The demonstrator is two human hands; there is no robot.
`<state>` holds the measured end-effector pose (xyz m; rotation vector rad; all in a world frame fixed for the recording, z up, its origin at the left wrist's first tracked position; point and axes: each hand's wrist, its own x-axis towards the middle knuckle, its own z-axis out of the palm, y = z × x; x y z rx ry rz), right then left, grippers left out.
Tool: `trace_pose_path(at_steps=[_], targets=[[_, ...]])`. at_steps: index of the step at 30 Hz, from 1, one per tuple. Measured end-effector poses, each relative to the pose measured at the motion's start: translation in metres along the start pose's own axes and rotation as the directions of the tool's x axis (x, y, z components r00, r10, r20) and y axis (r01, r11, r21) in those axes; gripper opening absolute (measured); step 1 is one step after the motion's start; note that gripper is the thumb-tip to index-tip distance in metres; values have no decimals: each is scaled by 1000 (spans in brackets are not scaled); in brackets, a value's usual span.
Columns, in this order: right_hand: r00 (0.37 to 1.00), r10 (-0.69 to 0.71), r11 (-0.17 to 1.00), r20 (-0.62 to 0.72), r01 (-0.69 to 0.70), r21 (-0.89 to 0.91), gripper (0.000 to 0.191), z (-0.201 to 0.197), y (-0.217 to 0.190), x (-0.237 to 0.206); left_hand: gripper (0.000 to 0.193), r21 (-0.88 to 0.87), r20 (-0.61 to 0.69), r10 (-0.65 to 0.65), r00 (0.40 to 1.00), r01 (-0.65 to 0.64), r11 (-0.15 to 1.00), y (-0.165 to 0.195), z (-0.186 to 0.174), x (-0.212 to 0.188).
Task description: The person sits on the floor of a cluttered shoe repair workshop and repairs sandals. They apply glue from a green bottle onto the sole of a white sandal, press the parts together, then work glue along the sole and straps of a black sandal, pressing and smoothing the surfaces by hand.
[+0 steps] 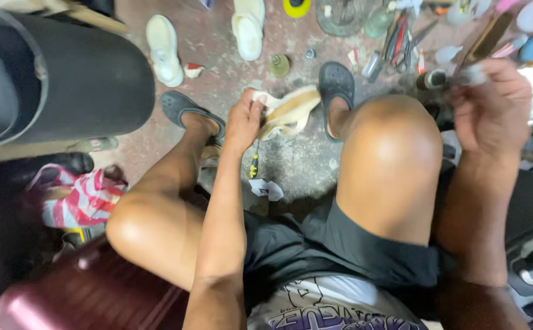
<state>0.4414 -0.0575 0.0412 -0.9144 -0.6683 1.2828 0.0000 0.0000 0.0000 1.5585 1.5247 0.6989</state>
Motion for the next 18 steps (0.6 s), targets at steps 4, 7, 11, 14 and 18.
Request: trace_pose_path(at_steps=[4, 7, 11, 14, 18], targets=[[993, -107, 992, 53, 103, 79, 7, -25, -90, -44, 24, 94, -254, 198, 947, -179, 979, 142, 0, -81], [967, -198, 974, 163, 175, 145, 10, 59, -101, -90, 22, 291, -351, 377, 857, -283, 914, 182, -67, -154], [921, -283, 950, 266, 230, 211, 11, 177, -86, -164, 19, 323, -437, 442, 783, -322, 890, 198, -101, -230], [923, -250, 941, 292, 161, 297, 10, 236, -65, -209, 17, 267, -471, 437, 766, -348, 898, 188, -89, -241], [945, -86, 962, 316, -4, 272, 9, 259, -36, -245, 15, 111, -558, 316, 767, -308, 945, 141, -60, -254]])
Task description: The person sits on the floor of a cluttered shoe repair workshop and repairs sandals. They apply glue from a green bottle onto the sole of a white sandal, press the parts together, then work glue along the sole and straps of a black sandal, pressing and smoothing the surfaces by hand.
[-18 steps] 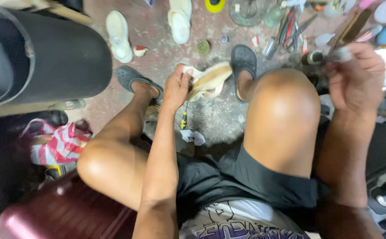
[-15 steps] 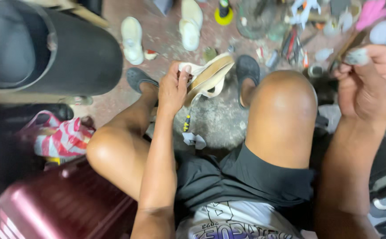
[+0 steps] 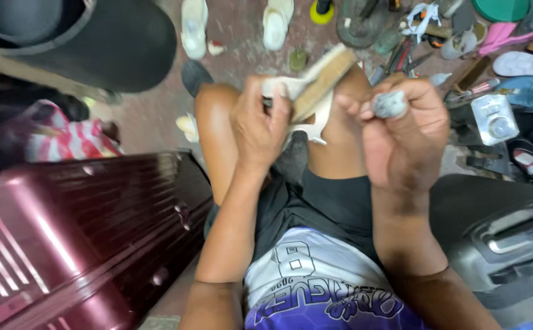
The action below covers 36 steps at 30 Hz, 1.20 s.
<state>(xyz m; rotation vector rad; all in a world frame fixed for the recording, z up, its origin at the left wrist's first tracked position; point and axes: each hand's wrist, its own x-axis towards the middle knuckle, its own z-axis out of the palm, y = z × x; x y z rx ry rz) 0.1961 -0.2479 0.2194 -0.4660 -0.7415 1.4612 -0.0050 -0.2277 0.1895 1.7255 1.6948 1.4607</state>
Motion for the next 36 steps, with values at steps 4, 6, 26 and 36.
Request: trace_pose_path(at_steps=[4, 6, 26, 36], targets=[[1000, 30, 999, -8, -31, -25, 11, 17, 30, -7, 22, -203, 36, -45, 998, 51, 978, -37, -9, -12], [1000, 6, 999, 28, -5, -40, 12, 18, 47, -4, 20, -252, 25, -46, 999, 51, 966, -50, -15, -16], [969, -188, 541, 161, 239, -806, 9, -29, 28, -32, 18, -268, 114, -100, 988, 127, 955, -14, 8, -52], [857, -63, 43, 511, 514, -857, 14, -7, 12, -24, 25, -249, 113, -185, 976, 208, 946, -14, 15, -65]])
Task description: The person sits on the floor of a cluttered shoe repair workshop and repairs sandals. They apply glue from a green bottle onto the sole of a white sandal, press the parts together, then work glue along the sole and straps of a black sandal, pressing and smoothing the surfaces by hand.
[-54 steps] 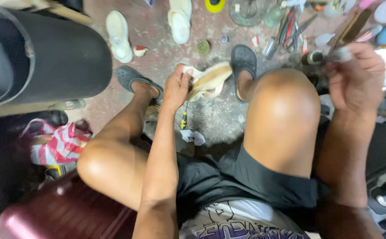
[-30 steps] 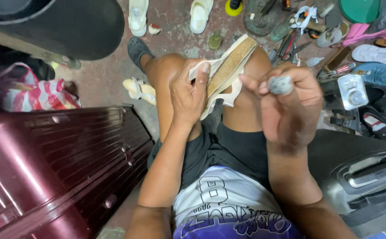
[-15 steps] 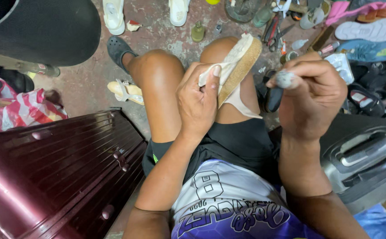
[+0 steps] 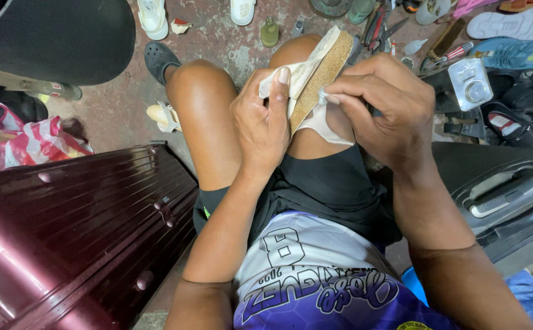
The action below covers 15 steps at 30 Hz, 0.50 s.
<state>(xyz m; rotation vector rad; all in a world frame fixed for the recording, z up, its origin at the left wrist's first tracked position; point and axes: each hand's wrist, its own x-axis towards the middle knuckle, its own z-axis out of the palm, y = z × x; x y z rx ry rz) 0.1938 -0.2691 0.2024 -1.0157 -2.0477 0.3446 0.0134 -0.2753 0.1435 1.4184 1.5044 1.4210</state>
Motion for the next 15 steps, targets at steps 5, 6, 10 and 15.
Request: trace_pose_path(at_steps=[5, 6, 10, 15], targets=[[995, -91, 991, 32, 93, -100, 12, -3, -5, 9, 23, 12, 5, 75, 997, -75, 997, -1, 0, -4], [994, -100, 988, 35, 103, -118, 12, -3, -5, 10, 22, 1, 3, 83, 997, -83, 997, 0, 0, -5], [990, -122, 967, 70, 135, -216, 12, -1, -6, 15, 20, 5, 10, 61, 998, -61, 998, 1, 1, -4], [982, -130, 940, 138, 166, -299, 12, 4, -7, 15, 21, 2, 22, 86, 996, -86, 996, 0, 1, -3]])
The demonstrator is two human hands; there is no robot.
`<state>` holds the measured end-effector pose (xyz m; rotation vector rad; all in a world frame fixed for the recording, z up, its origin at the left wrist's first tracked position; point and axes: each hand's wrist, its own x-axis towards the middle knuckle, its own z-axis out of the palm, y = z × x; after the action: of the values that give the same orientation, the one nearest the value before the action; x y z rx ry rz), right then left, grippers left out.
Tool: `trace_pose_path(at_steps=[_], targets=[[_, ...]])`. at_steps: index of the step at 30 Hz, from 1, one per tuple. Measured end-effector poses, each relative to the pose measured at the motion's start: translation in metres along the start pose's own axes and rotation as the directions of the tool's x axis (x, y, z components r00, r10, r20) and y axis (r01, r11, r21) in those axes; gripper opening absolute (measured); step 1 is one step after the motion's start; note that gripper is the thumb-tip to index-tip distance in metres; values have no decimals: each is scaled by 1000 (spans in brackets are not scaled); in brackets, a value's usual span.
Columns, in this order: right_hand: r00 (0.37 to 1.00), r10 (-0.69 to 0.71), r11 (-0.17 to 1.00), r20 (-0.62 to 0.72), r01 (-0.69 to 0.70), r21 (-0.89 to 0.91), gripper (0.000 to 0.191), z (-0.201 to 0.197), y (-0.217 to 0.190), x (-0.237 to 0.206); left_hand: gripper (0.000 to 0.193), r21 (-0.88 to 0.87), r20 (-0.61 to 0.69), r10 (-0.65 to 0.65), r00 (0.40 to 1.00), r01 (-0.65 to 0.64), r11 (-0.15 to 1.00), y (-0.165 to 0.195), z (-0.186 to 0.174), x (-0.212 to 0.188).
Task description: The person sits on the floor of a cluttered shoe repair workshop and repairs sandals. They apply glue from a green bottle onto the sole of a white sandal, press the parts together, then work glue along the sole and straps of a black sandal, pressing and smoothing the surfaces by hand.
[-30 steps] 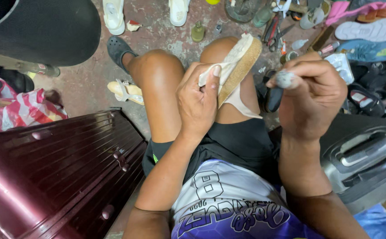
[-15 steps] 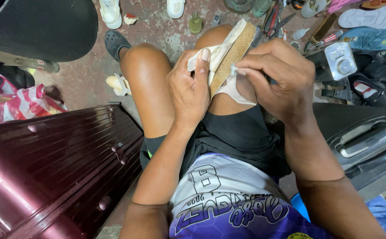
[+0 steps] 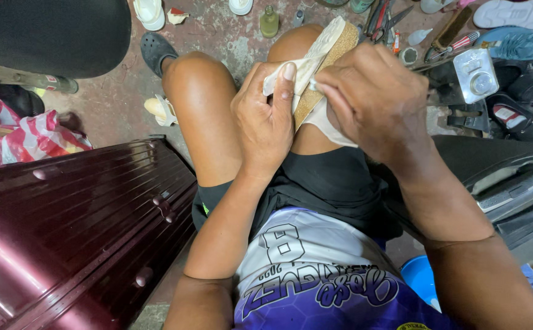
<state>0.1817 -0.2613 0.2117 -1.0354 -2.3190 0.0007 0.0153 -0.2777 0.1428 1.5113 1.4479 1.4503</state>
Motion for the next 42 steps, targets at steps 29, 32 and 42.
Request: trace_pose_path(at_steps=[29, 32, 42], targets=[[974, -130, 990, 185, 119, 70, 16, -5, 12, 3, 19, -19, 28, 9, 1000, -8, 1000, -7, -1, 8], [995, -59, 976, 82, 40, 215, 12, -13, 19, -5, 19, -25, 42, 0, 999, 1, 1000, -7, -2, 7], [982, 116, 974, -150, -82, 212, 12, -10, 29, -22, 18, 2, 35, -21, 999, 21, 1000, 14, 9, 2]])
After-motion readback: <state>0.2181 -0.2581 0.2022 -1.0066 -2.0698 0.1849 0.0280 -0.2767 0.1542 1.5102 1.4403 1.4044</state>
